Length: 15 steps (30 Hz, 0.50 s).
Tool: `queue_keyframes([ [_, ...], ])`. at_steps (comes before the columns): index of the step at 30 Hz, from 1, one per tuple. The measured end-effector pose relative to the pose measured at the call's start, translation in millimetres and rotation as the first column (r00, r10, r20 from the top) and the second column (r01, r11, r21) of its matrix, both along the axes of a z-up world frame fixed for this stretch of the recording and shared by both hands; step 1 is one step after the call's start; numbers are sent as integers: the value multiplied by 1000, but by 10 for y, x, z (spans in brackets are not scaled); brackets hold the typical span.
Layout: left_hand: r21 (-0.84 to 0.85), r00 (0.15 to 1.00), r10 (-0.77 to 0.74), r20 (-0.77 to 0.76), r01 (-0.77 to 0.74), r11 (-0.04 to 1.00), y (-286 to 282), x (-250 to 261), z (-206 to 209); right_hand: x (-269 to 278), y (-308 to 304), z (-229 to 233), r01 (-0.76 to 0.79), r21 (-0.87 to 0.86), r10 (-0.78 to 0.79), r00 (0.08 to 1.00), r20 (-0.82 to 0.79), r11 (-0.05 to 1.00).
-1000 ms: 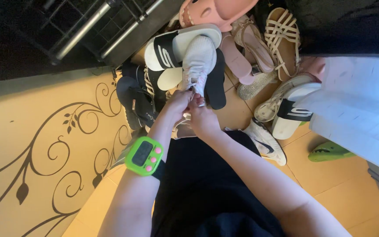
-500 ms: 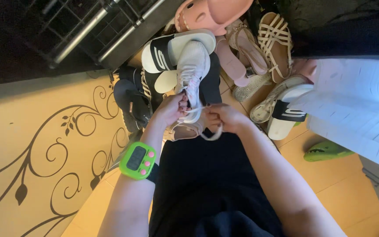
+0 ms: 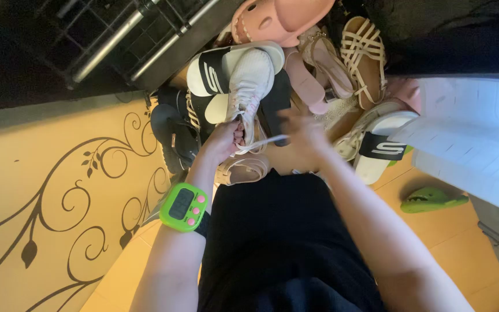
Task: Organize shoes by putting them on a rack and tying laces.
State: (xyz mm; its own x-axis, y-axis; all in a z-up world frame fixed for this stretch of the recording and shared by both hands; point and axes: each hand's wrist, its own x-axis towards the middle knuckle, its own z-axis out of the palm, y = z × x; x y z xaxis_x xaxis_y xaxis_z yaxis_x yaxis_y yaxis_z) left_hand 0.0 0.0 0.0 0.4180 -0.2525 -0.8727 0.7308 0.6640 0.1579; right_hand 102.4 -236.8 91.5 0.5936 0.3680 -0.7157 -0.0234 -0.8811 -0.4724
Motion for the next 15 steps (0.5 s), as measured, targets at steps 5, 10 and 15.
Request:
queue_keyframes([
  [5, 27, 999, 8, -46, -7, 1000, 2, 27, 61, -747, 804, 135, 120, 235, -136, 989, 55, 965],
  [10, -63, 986, 160, -33, -162, 985, 63, -122, -65, -1132, 738, -345, 129, 200, -154, 982, 114, 971],
  [15, -237, 958, 287, -19, -283, 929, 195, -187, -160, -868, 367, -708, 370, 428, -242, 915, -323, 825],
])
